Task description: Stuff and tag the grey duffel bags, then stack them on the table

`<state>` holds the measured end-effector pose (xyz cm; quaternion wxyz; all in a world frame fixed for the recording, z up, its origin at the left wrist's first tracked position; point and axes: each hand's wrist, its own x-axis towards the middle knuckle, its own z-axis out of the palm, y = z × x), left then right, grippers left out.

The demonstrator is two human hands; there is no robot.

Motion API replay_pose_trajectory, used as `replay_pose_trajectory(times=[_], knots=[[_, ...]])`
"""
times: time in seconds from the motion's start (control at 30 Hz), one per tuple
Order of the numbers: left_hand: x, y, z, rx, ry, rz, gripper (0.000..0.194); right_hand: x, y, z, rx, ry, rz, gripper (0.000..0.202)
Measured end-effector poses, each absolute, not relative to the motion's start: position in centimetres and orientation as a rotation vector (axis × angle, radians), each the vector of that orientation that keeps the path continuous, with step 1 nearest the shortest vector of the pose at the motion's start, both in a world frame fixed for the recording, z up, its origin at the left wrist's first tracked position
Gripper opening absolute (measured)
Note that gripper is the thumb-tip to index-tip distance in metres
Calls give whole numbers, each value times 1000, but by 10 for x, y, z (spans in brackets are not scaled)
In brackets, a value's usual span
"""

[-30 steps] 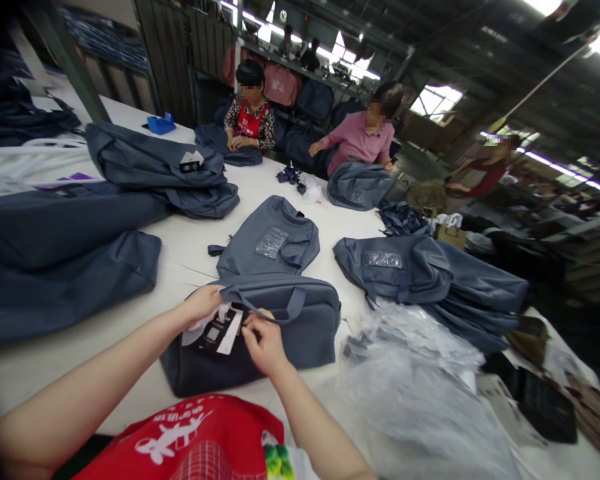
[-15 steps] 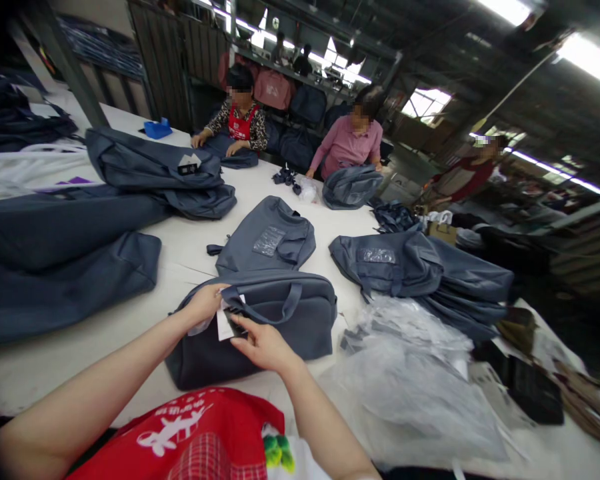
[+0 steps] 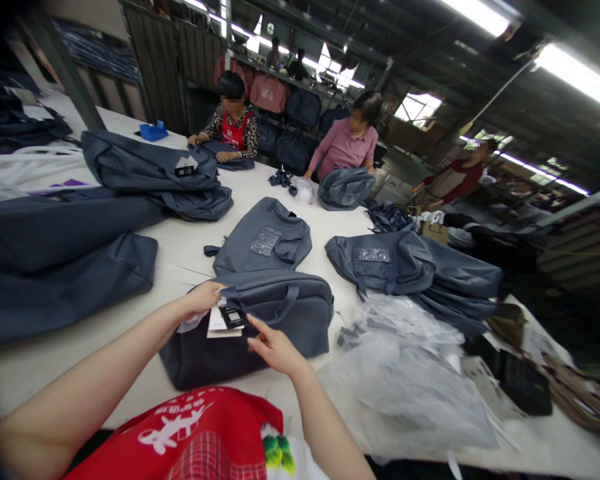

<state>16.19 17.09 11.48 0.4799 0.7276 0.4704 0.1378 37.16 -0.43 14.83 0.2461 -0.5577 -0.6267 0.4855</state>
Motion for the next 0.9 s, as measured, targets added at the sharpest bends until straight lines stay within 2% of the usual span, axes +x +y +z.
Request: replay_pose_trajectory(times=[0.13, 0.27, 0.47, 0.6, 0.73, 0.9], knots=[[164, 166, 111, 1749, 1226, 383, 32, 361, -2, 121, -1365, -1252, 1510, 59], [164, 159, 108, 1766, 1269, 442, 34, 354, -4, 100, -1483, -1052, 1455, 39], [165, 155, 110, 1774, 1296, 484, 31, 361, -8, 119, -1330, -809, 1436, 31], [174, 146, 107, 1688, 1332, 544, 31, 335, -19, 135, -1143, -1222, 1580, 50], [180, 132, 101, 1528, 1395, 575, 32, 304, -27, 130, -1115, -1741, 1325, 69], [179, 126, 102, 1407, 1347, 602, 30, 299, -23, 111, -1408, -1968, 1063, 68]])
